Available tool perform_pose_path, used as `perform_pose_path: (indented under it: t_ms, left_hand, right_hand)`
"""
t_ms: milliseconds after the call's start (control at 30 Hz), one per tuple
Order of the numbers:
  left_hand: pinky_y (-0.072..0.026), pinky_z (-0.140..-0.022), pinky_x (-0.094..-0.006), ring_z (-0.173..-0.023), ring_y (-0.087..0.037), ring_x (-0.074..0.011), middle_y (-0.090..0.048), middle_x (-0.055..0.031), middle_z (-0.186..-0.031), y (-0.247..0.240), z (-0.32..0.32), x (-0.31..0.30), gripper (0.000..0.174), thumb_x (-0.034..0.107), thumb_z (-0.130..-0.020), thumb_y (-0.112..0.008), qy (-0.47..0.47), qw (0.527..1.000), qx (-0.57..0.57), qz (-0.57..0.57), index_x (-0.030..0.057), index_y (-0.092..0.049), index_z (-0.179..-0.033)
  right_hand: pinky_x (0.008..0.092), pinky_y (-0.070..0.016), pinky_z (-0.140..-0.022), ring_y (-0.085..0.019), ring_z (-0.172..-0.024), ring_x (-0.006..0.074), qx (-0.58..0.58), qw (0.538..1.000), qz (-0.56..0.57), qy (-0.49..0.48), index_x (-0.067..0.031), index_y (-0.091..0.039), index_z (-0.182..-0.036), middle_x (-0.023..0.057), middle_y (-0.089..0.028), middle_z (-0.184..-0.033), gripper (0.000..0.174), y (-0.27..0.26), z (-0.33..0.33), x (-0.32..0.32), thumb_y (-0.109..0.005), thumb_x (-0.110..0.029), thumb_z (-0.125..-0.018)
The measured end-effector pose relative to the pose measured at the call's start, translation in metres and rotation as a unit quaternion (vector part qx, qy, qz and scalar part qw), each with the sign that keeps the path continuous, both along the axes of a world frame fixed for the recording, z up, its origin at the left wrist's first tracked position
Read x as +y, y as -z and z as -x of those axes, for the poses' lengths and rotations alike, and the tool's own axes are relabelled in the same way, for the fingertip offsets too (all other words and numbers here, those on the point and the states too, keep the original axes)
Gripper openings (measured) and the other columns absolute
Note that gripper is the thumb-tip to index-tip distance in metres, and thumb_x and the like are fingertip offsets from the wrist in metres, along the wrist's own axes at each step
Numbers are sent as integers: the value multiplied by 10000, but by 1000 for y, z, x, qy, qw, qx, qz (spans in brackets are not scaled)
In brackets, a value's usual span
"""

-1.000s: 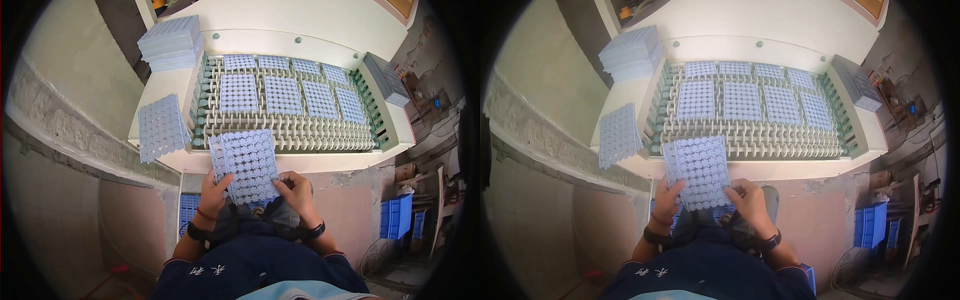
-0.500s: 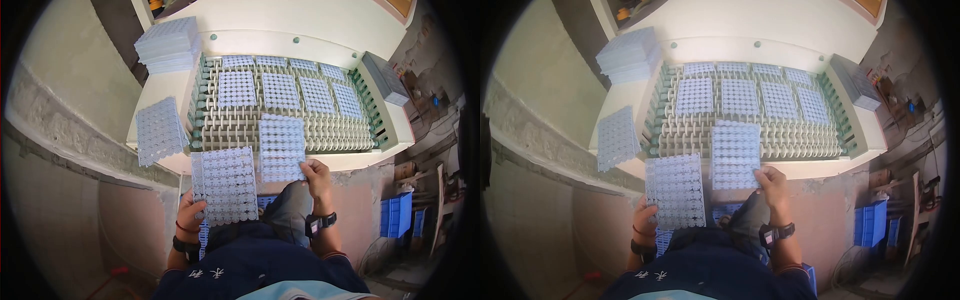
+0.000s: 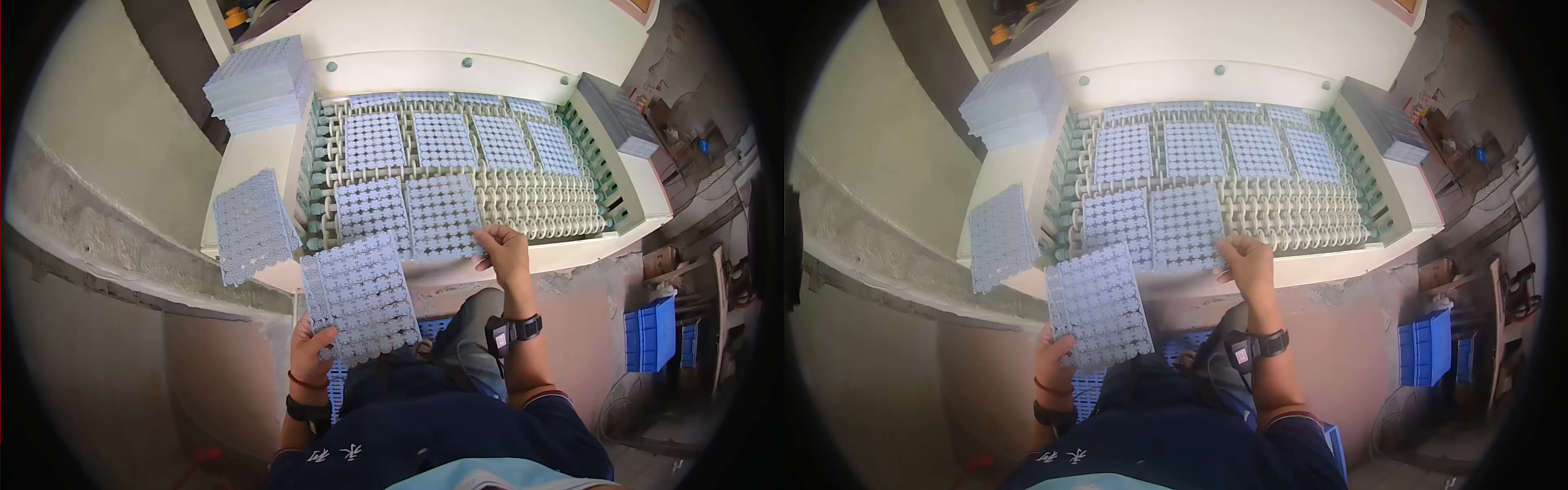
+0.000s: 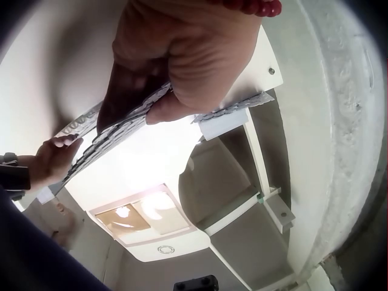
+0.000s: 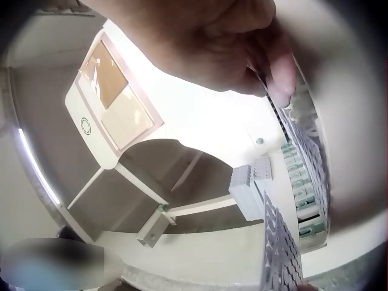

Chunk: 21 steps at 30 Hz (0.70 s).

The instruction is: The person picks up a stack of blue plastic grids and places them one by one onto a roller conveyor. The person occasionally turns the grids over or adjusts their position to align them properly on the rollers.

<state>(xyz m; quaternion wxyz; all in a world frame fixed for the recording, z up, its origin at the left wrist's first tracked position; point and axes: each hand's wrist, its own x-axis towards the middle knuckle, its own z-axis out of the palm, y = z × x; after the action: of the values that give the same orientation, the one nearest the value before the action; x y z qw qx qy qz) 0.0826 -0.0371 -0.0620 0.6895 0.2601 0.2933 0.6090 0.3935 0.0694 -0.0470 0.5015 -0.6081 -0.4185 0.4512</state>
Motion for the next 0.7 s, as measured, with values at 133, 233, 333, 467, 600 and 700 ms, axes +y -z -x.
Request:
perform_pose_path:
  t_ms: [133,233,333,467,600,700]
  left_hand:
    - [-472,-852,-346,-984,-599,-225,-607,-149,-1098,-2,-13,15,427,22,-786,-604,27,999,18,8,-53,-481,-1188]
    - [-471,-856,-349,-988,-597,-222,-600,-147,-1108,-13,-30,28,417,7,-801,-580,40,999,22,3,-55,-470,-1198]
    - [-471,-861,-356,-987,-596,-221,-589,-148,-1125,-21,-47,36,404,-10,-819,-555,47,998,52,-8,-54,-459,-1208]
    - [-480,-859,-362,-984,-595,-226,-581,-149,-1133,-25,-64,48,386,-27,-836,-530,63,998,12,-6,-48,-457,-1214]
    - [-490,-849,-363,-984,-596,-229,-582,-148,-1123,-18,-65,52,380,-25,-841,-520,71,997,12,-4,-47,-457,-1215]
    - [-495,-842,-365,-980,-598,-229,-585,-148,-1112,-22,-65,51,371,-22,-847,-511,65,998,17,15,-49,-459,-1213]
  right_hand:
    - [260,-467,-483,-578,-560,109,-285,956,-54,52,34,-651,-888,76,-651,-736,238,-10,-22,-6,-678,-187,-804]
    - [318,-482,-632,-598,-689,126,-402,909,-67,85,18,-651,-918,65,-651,-731,288,-13,-12,-20,-706,-231,-787]
    - [237,-465,-508,-576,-603,84,-33,986,0,-163,27,-649,-904,48,-624,-688,259,0,6,-40,-692,-210,-809]
    - [176,-437,-422,-513,-511,38,110,977,46,-175,30,-652,-893,22,-599,-666,210,8,6,-45,-654,-174,-843]
    - [187,-440,-421,-498,-479,53,97,993,-11,-67,30,-650,-864,13,-590,-652,231,-7,-47,-31,-619,-199,-867]
    - [194,-434,-409,-491,-463,67,17,999,-50,12,53,-638,-837,12,-550,-608,237,-10,-107,-11,-627,-183,-853]
